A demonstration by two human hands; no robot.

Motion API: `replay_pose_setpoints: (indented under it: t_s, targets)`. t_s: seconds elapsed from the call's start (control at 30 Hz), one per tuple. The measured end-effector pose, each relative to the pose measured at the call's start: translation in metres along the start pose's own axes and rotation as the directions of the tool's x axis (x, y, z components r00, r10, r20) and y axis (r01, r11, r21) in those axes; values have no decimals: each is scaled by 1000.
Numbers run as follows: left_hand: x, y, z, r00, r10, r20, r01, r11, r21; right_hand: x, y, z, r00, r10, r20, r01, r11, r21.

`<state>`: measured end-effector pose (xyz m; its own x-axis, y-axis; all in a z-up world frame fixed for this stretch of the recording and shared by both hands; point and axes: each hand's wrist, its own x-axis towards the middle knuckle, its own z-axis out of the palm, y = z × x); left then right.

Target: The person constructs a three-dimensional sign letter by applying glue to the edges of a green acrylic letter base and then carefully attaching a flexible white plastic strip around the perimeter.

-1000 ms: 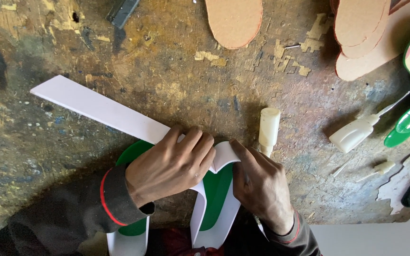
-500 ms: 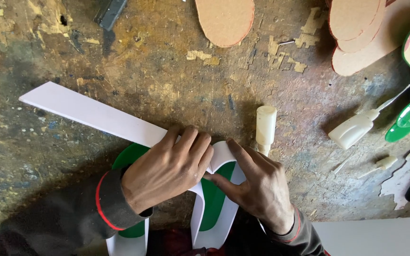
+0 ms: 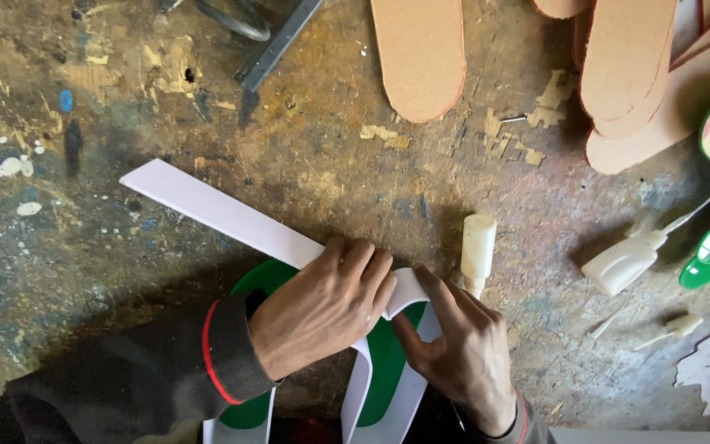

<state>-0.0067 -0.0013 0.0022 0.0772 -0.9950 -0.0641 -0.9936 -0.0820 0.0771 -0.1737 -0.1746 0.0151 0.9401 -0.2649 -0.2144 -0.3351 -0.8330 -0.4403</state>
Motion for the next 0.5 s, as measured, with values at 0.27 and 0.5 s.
replay_pose_setpoints:
  t_s: [0.27,0.5]
  targets:
    - [1,-4,-4,1000,-10,-14,10,1000,8,7,-6,-3,1000,-12,-4,12,1000,18]
    - [4,-1,-4,999,-18,28,17,999,30,12,-8,-7,999,-47,-4,47,998,43]
